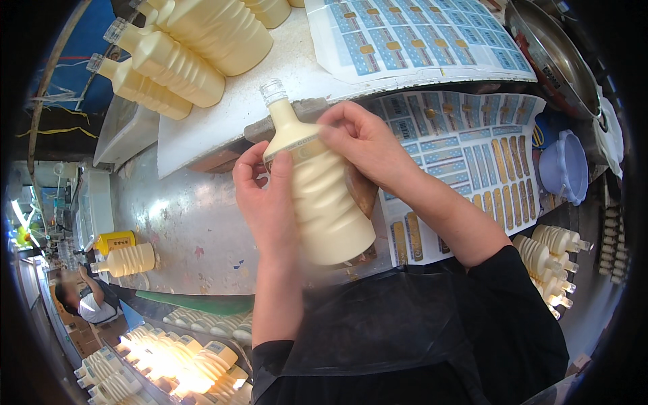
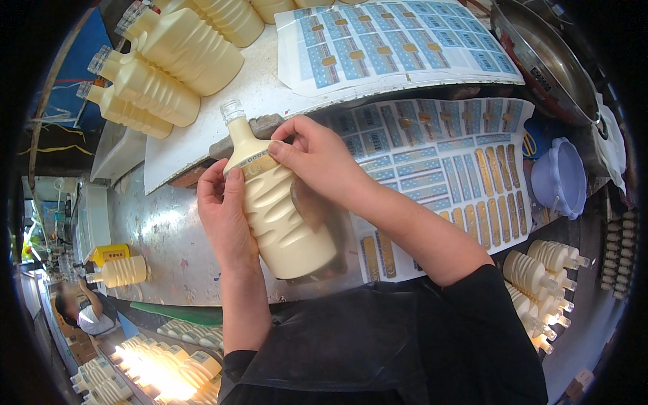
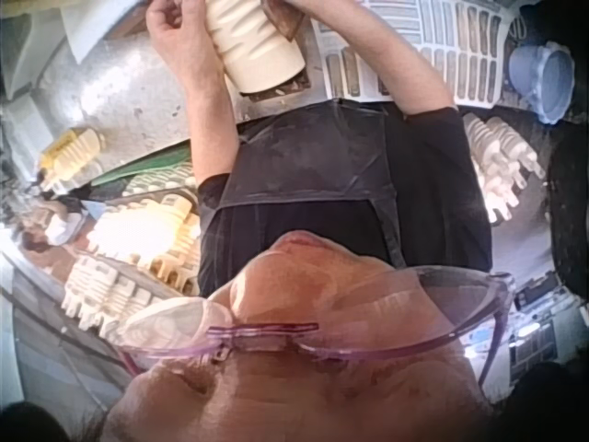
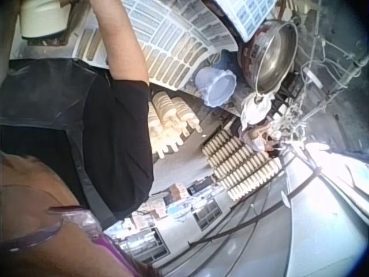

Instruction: The person applies adhesive labels to cream-colored plastic bottles. They peel individual labels from a sheet, align them on the bottle body, and smooth them down. Finished bottles are placed on a nearby table.

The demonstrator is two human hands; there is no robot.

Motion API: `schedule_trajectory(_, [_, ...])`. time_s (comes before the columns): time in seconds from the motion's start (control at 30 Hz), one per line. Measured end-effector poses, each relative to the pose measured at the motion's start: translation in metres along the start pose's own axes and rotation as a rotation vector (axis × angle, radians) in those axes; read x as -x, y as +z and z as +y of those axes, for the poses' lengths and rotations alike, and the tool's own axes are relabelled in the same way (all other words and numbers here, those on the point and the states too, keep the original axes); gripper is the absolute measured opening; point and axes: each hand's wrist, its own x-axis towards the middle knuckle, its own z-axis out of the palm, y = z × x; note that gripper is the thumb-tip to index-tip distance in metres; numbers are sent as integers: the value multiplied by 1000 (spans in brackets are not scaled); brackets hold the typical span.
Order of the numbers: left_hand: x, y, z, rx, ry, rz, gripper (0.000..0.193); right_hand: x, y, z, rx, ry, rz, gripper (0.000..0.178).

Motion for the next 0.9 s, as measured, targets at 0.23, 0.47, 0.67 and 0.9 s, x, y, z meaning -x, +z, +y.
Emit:
schedule_trajectory(0.23, [-2,-2,-2,-54,1,3,42,1,-2,-1,-77,0,-13,21])
schedule_trajectory(0.47, [-3,-3,-3,-56,9,3,42,0,2,4,-59,-10,28,24])
schedule_trajectory(0.67, [-2,-2,-4,-10,1,-3,39,-2,1,8,-39,-30,18,23])
schedule_trajectory(0.9, [3,7,13,205,-130,-35,34,1,2,-1,91,-25,65,30])
